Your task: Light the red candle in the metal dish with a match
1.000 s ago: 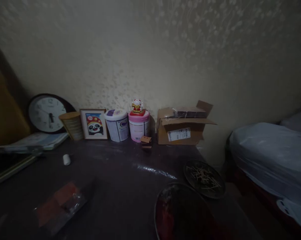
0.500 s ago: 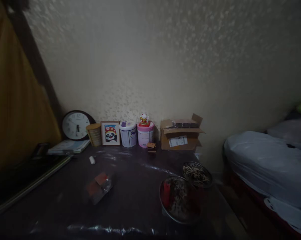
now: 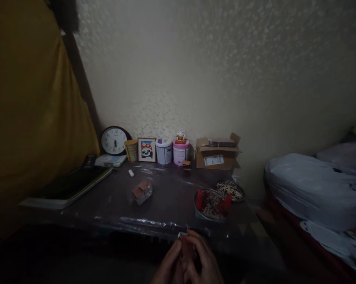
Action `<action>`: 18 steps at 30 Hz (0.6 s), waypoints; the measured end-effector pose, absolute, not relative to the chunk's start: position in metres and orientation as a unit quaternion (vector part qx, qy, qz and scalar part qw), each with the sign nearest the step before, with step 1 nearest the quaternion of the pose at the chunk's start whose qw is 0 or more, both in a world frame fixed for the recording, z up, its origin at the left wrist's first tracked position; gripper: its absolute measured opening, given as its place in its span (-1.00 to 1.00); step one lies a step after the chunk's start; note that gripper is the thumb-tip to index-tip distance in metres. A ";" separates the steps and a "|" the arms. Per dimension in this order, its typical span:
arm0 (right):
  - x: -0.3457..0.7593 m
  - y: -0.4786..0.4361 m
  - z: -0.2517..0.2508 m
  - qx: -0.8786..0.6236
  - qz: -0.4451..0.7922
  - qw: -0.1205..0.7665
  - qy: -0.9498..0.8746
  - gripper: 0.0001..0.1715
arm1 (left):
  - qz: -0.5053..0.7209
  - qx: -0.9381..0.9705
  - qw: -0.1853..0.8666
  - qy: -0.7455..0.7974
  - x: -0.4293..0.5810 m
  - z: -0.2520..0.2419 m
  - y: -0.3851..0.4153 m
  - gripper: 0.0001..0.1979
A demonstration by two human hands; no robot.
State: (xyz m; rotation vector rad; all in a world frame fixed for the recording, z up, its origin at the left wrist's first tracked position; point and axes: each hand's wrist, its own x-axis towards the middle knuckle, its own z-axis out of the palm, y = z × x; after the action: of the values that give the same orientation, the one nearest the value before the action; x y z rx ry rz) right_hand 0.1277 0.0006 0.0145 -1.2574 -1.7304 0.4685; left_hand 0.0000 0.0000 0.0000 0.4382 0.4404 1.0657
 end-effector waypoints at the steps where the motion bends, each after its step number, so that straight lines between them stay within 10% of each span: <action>1: 0.129 0.001 0.017 -0.508 0.201 0.452 -0.705 -0.64 | 0.479 0.199 0.832 0.197 0.002 0.002 0.001 -0.74; 9: 0.155 0.010 0.036 -0.436 0.439 0.445 -0.647 -0.57 | 0.470 0.164 0.843 0.204 -0.001 0.007 0.011 -0.75; 18: 0.164 0.020 0.031 -0.505 0.439 0.455 -0.587 -0.67 | 0.397 0.202 0.866 0.230 0.001 0.010 0.005 -0.71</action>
State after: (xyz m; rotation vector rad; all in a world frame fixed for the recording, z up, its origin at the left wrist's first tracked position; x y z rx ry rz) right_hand 0.1638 0.0204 0.0313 -1.2461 -1.4473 1.0838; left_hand 0.0014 0.0049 0.0098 0.4225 0.4813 0.8311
